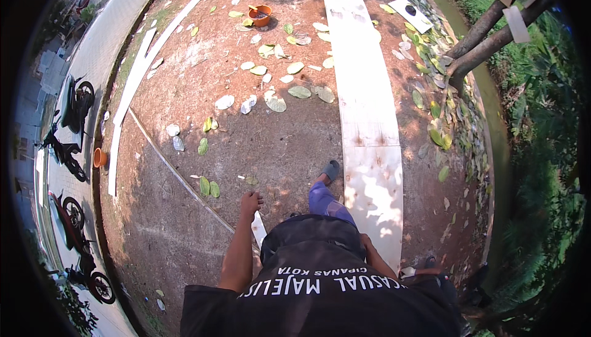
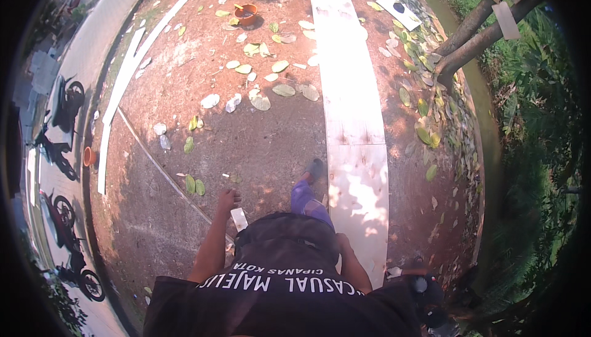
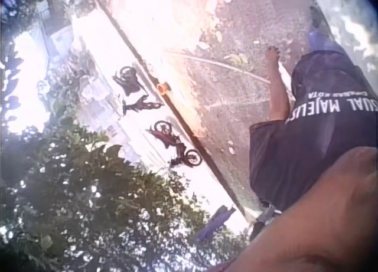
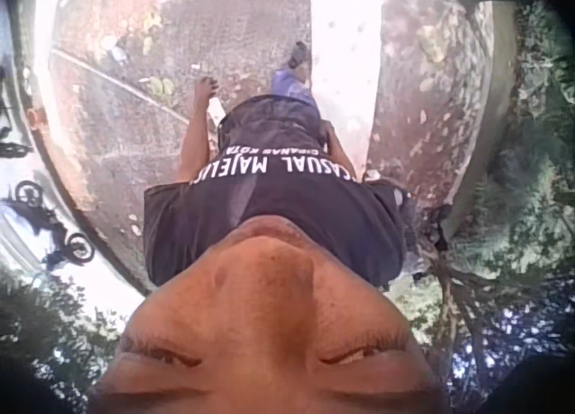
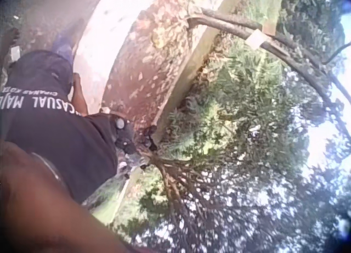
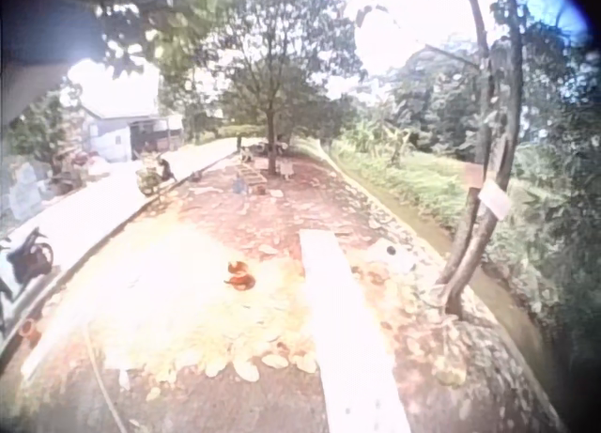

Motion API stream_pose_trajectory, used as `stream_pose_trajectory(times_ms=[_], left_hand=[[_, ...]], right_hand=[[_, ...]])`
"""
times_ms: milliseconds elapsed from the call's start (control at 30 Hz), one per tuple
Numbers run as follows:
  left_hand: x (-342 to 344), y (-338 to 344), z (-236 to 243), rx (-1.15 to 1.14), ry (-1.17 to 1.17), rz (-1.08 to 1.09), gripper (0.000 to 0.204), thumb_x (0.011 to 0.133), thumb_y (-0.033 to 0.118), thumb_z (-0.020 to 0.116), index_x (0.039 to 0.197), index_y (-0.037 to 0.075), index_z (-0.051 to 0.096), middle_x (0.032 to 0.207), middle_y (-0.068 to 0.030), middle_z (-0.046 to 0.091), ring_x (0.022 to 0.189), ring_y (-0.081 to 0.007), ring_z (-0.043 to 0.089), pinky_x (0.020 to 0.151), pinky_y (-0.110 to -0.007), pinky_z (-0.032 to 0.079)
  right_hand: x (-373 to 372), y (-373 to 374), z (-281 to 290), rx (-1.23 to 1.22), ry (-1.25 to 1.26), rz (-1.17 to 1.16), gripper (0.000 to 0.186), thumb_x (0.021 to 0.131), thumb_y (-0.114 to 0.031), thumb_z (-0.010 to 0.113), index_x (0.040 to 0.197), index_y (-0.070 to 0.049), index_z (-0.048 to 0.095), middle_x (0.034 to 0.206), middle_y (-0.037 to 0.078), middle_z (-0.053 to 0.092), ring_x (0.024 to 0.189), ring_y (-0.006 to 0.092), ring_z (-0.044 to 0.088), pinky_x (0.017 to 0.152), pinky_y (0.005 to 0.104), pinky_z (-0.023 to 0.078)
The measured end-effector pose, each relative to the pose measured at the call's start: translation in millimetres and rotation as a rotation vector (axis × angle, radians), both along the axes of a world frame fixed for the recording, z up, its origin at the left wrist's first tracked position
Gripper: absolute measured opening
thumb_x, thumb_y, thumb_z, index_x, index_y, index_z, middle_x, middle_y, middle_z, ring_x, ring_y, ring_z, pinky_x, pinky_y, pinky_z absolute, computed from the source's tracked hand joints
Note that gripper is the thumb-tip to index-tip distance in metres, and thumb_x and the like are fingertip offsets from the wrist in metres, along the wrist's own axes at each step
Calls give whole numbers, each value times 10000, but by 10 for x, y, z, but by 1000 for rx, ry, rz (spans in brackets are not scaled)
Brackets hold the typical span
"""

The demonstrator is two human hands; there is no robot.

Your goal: The person uses a hand saw to cut a long wooden plank into smaller pieces. They position the plank on a larger board, saw through it, and then move the cut pieces aside. The person repeats this process multiple times, creating several smaller wooden segments.

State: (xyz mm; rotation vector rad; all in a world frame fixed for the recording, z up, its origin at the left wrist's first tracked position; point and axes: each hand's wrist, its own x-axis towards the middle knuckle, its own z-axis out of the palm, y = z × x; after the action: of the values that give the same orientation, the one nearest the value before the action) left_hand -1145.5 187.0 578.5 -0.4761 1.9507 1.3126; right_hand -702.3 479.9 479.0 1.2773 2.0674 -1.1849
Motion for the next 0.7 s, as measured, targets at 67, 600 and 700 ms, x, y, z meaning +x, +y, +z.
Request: stream_pose_trajectory(times_ms=[67,600,700], left_hand=[[-87,227,-80,-80,-65,-93,263,964,243,596,1087,15,644,889,-90,701,748,-190,698,555,-330,499],[-2119,2259,-7,-298,-140,-659,390,973,309,583,1217,5,597,1031,-139,697,855,-244,683,738,-413,529],[-2745,2829,20,-301,-175,-734,393,980,328,584,1232,26,573,1023,-130,696,862,-237,687,733,-417,532]], right_hand=[[-304,167,-8,-5,12,-2,337,869,-310,602,908,-11,752,952,263,714,948,428,692,830,484,550],[-2450,2563,1200,-53,396,-1092,367,980,-333,573,1115,-8,675,940,95,728,811,172,707,689,318,534],[-2144,2066,679,-109,278,-1185,360,983,-332,569,1149,-25,658,951,92,730,816,187,715,636,329,537]])
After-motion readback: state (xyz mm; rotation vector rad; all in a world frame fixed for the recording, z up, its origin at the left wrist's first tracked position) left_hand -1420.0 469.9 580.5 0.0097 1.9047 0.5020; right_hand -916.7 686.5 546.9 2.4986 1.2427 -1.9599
